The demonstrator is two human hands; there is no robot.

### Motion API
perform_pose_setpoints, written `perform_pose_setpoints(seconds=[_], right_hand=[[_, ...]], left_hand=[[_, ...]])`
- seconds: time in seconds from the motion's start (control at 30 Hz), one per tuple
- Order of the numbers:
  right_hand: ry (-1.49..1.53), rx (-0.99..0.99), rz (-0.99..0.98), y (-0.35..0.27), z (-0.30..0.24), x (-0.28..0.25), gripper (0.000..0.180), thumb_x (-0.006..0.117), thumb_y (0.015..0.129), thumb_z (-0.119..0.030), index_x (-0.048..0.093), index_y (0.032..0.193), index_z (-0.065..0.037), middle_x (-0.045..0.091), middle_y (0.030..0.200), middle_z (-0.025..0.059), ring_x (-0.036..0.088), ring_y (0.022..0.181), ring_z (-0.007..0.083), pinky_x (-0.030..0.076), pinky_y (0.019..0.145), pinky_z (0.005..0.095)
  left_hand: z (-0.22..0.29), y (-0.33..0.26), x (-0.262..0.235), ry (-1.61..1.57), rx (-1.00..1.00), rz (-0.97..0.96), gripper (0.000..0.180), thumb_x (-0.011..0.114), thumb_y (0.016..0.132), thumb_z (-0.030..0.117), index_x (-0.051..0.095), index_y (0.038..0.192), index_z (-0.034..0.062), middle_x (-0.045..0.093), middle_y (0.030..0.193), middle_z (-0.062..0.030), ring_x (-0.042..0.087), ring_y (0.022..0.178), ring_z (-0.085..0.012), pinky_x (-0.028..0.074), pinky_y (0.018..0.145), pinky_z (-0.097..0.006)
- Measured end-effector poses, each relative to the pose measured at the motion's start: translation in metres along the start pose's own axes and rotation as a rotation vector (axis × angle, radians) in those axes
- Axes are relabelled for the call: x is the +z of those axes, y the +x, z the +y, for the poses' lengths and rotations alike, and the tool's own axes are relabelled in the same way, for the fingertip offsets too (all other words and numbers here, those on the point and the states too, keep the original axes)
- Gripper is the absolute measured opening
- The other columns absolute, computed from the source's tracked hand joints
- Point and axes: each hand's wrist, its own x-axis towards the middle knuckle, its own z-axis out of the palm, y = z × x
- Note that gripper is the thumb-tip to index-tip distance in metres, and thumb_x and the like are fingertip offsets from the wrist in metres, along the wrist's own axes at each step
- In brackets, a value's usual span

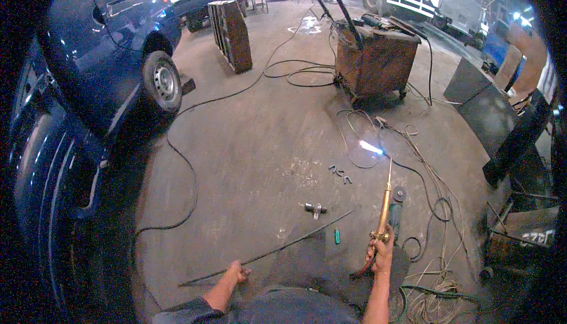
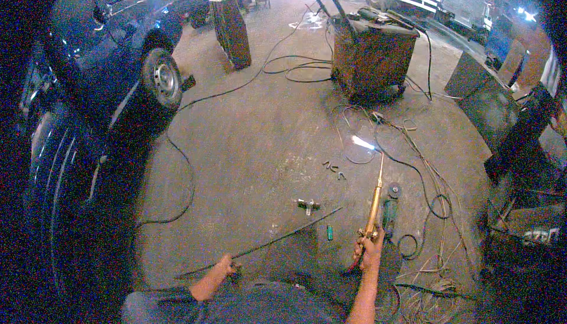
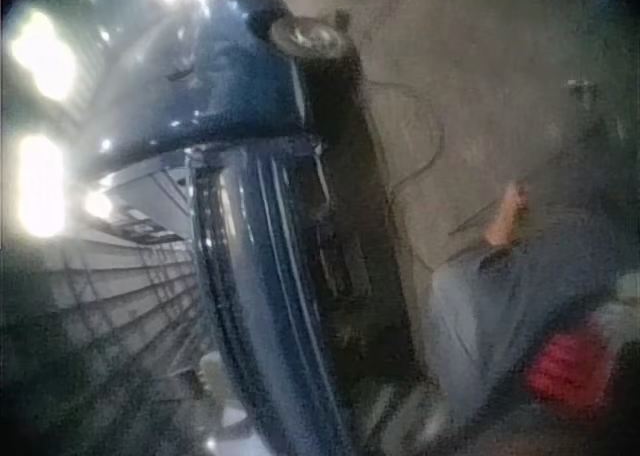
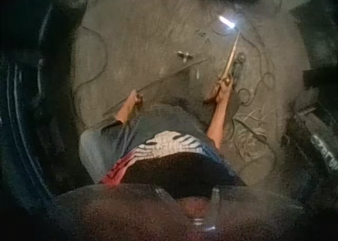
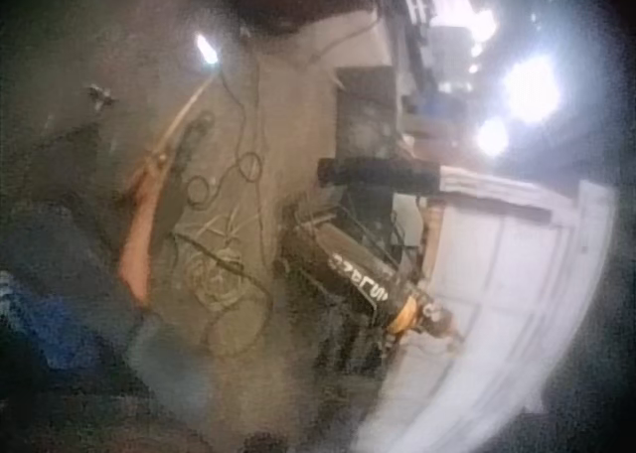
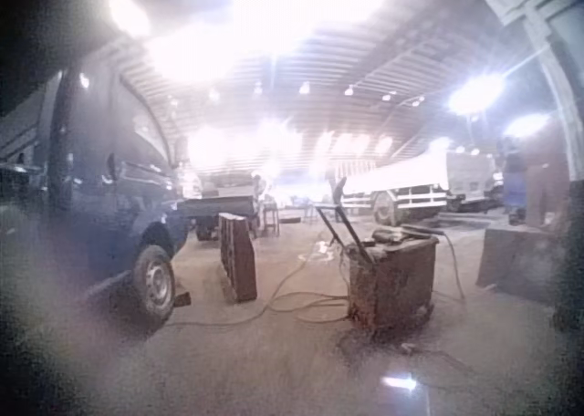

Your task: The person ignites a blowtorch and directs the flame onto a long metal rod, moving the flame along its length to heat it. The rod gradually glows red as it is heated.

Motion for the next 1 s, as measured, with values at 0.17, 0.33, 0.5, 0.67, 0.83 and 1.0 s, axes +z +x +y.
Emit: perform_pose_setpoints(seconds=[0.17,0.33,0.5,0.67,0.83,1.0], right_hand=[[-0.026,-0.016,-0.010,0.001,-0.001,-0.003,0.075,0.055,0.083,-0.002,0.032,0.150,-0.026,0.062,0.100,0.0091,0.052,0.049,0.0120,0.045,0.036,0.0275],[-0.024,-0.003,-0.014,0.001,0.003,-0.001,0.073,0.056,0.083,-0.002,0.034,0.149,-0.025,0.062,0.101,0.0089,0.051,0.048,0.0119,0.045,0.036,0.0273],[-0.071,-0.009,-0.023,-0.009,-0.006,0.001,0.074,0.057,0.084,-0.001,0.033,0.150,-0.023,0.062,0.102,0.0099,0.052,0.048,0.0124,0.045,0.036,0.0273],[-0.142,0.022,-0.048,-0.017,-0.017,0.013,0.077,0.061,0.083,-0.002,0.032,0.151,-0.021,0.064,0.099,0.0100,0.052,0.049,0.0115,0.044,0.039,0.0259],[-0.385,-0.042,-0.061,-0.044,-0.065,0.037,0.075,0.063,0.081,-0.005,0.036,0.150,-0.016,0.065,0.096,0.0092,0.051,0.052,0.0094,0.045,0.044,0.0249],[-0.490,-0.152,-0.067,-0.083,-0.151,0.083,0.070,0.062,0.081,-0.002,0.042,0.146,-0.017,0.067,0.096,0.0069,0.053,0.060,0.0103,0.046,0.051,0.0262]], left_hand=[[0.053,-0.007,-0.034,1.031,-0.124,-0.209,0.061,0.050,0.096,0.053,0.058,0.132,0.0045,0.070,0.089,-0.0201,0.072,0.078,-0.0320,0.051,0.051,-0.039],[0.074,-0.040,0.028,2.009,0.416,-0.069,0.038,0.064,0.088,0.037,0.075,0.112,0.0096,0.075,0.105,-0.0117,0.072,0.091,-0.0260,0.056,0.077,-0.042],[0.071,-0.046,0.051,1.394,0.646,-0.542,0.031,0.065,0.088,0.027,0.073,0.108,0.0052,0.073,0.093,-0.0102,0.067,0.083,-0.0242,0.053,0.075,-0.040],[0.080,-0.103,0.086,1.058,0.729,-0.351,0.033,0.061,0.093,0.033,0.069,0.100,0.0025,0.069,0.082,-0.0084,0.063,0.079,-0.0209,0.051,0.074,-0.038],[0.103,-0.111,0.126,0.945,0.796,-0.336,0.033,0.059,0.096,0.034,0.067,0.096,0.0020,0.063,0.075,-0.0049,0.058,0.072,-0.0149,0.048,0.067,-0.035],[0.149,-0.142,0.164,0.652,0.911,-0.442,0.027,0.055,0.100,0.027,0.067,0.106,0.0038,0.060,0.073,-0.0014,0.055,0.067,-0.0120,0.046,0.063,-0.030]])
